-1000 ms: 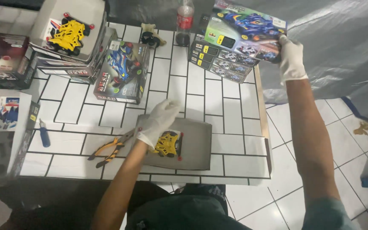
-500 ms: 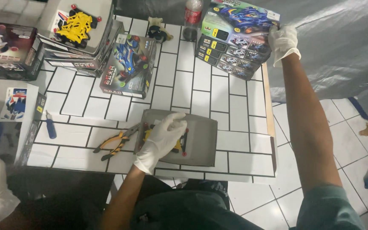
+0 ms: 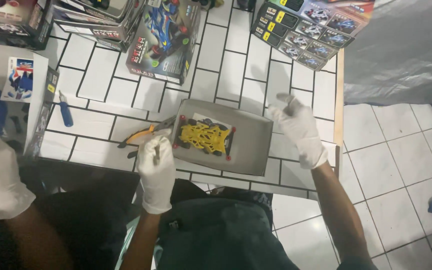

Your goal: Assembling a plastic toy car model by cutting parts from a sprue and fitting them together

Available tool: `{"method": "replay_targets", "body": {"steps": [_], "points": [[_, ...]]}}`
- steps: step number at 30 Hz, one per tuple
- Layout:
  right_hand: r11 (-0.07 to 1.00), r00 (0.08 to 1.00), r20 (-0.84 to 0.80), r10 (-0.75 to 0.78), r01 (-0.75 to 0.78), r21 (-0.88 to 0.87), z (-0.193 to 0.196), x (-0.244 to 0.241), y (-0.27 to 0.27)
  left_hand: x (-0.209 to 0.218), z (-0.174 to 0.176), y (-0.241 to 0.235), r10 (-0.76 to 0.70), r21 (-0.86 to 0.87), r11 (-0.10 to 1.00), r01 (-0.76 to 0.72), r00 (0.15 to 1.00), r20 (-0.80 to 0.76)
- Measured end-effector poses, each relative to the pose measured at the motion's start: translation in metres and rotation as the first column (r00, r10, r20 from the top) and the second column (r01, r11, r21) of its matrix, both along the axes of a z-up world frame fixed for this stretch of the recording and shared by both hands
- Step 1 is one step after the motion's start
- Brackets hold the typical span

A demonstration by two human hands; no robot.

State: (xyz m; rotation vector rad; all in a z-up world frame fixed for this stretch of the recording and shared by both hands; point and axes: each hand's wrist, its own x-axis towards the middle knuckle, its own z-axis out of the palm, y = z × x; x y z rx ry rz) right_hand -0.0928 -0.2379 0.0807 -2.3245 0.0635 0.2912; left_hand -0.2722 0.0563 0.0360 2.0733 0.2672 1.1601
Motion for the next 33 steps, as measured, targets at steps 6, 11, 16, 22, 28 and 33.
{"method": "replay_targets", "body": {"steps": [6,11,16,22,28,33], "points": [[0.973,0.977,0.134,0.166,-0.184,0.140,-0.053,-0.025,-0.008,-0.027,-0.005,-0.016,0.017,0.063,0.998,-0.009,0.993,-0.119],[0.981,0.984,0.148,0.103,-0.126,0.149,-0.042,-0.019,-0.032,-0.012,-0.020,-0.053,-0.142,-0.043,0.989,0.140,0.988,-0.053],[0.998,0.984,0.174,0.027,-0.037,0.052,-0.055,0.000,-0.065,0.000,-0.037,-0.078,-0.241,-0.043,0.970,0.239,0.969,-0.055],[0.970,0.986,0.157,-0.048,0.083,-0.229,0.009,-0.017,-0.048,0.013,-0.036,-0.080,-0.207,0.068,0.974,0.216,0.971,-0.116],[0.852,0.882,0.330,0.336,-0.135,-0.506,-0.028,-0.018,-0.011,0.067,-0.069,-0.083,-0.269,0.343,0.890,0.300,0.953,-0.136],[0.884,0.872,0.250,0.421,-0.333,-0.327,-0.054,0.009,-0.008,0.112,-0.041,-0.084,-0.441,0.320,0.693,0.646,0.731,-0.521]]}}
